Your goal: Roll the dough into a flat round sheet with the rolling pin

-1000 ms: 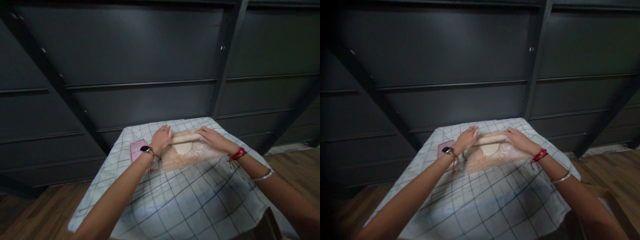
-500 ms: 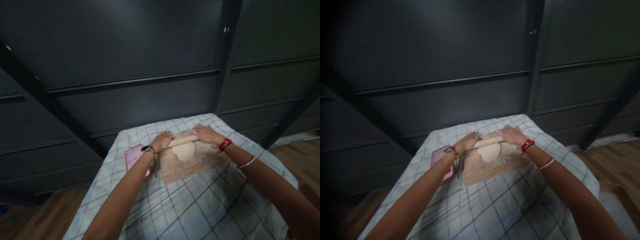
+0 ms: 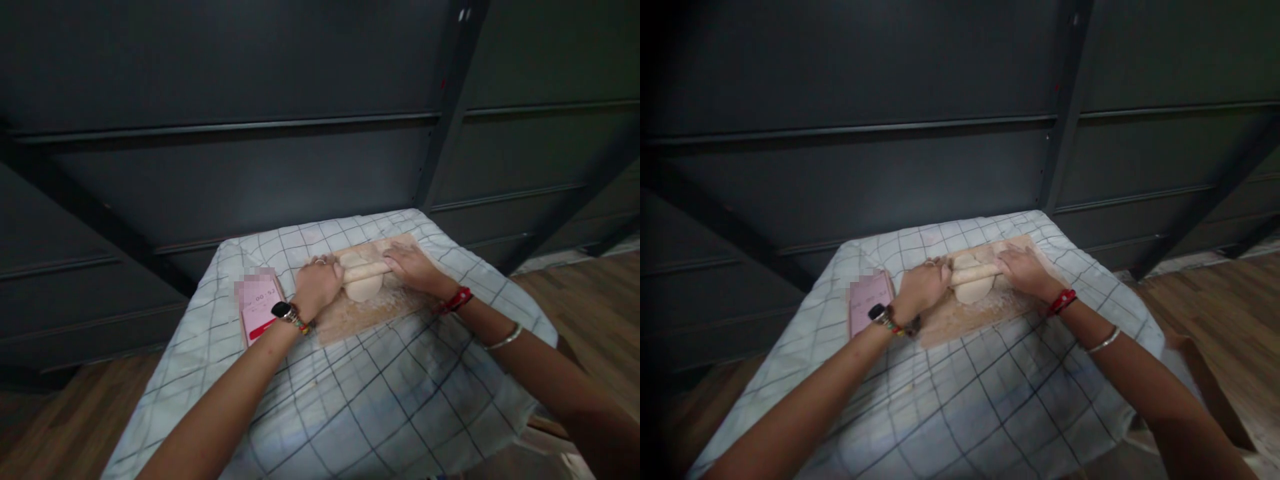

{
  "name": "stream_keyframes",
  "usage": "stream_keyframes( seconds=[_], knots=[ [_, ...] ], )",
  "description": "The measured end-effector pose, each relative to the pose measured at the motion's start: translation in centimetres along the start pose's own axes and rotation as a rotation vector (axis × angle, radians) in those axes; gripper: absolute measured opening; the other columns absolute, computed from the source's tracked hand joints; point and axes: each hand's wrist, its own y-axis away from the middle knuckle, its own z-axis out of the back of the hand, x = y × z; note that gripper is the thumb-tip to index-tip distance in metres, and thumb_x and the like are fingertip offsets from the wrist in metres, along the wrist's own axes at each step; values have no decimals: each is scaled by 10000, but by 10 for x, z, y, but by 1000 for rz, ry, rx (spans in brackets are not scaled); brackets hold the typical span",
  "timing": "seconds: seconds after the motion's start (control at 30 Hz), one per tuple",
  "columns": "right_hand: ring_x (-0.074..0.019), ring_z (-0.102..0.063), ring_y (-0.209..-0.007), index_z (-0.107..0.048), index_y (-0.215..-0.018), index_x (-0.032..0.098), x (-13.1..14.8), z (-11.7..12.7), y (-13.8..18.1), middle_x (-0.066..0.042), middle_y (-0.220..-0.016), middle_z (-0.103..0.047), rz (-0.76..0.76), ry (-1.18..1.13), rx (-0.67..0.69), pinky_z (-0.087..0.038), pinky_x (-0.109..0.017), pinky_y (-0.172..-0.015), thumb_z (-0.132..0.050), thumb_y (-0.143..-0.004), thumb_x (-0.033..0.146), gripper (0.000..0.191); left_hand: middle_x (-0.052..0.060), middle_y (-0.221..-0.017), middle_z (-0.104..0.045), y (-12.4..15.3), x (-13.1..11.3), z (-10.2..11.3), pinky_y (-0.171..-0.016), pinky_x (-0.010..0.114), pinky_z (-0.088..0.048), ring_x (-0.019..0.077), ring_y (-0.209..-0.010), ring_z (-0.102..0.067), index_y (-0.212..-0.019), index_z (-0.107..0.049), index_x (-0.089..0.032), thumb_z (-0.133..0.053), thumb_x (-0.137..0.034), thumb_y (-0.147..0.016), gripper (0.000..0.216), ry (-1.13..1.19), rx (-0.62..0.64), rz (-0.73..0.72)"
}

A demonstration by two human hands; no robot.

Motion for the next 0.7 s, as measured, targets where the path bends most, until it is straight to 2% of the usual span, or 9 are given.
stream_keyframes(
  seconds=[0.1,0.2,0.37,0.5,0.63,0.7],
  knots=[
    [-254,-520,-1117,-587,-1076,113,2,-1,9,-160,-1095,-631,22,-51,-42,-382,-401,-947,-279,-964,302,379,149,-1122,-620,16,-10,-2,-786,347,-470,266,-1053,-569,-1233,-500,-84,-216,-261,-982,418,19,-31,55],
    [-255,-528,-1064,-560,-1094,96,1,-7,19,-174,-1089,-615,51,-95,-93,-393,-416,-952,-293,-951,316,374,169,-1174,-599,30,-20,-3,-802,376,-462,293,-1078,-553,-1310,-446,-65,-238,-283,-982,444,22,-47,65],
    [-285,-463,-1189,-478,-1249,90,0,-14,41,-201,-1227,-555,59,-81,-120,-382,-472,-988,-312,-940,369,448,208,-1316,-511,49,-39,-4,-938,458,-373,356,-1195,-473,-1369,-409,-62,-321,-297,-959,481,0,-84,115],
    [-287,-440,-1236,-429,-1317,110,1,-8,62,-192,-1295,-525,29,-35,-85,-374,-507,-994,-305,-936,369,477,193,-1346,-497,64,-53,-6,-985,496,-315,380,-1226,-446,-1396,-399,-87,-355,-291,-938,503,-19,-111,107],
    [-263,-523,-1142,-516,-1224,157,3,6,73,-147,-1195,-598,34,-1,-107,-317,-552,-1028,-352,-920,277,365,210,-1346,-493,80,-59,-7,-989,497,-322,389,-1211,-455,-1390,-410,-59,-371,-297,-927,522,15,-117,40],
    [-243,-567,-1049,-562,-1145,166,5,13,74,-126,-1090,-631,82,-6,-109,-358,-525,-1005,-384,-910,235,303,205,-1365,-475,84,-57,-7,-996,485,-330,372,-1214,-456,-1383,-419,-64,-369,-301,-933,511,46,-108,-13]
  ],
)
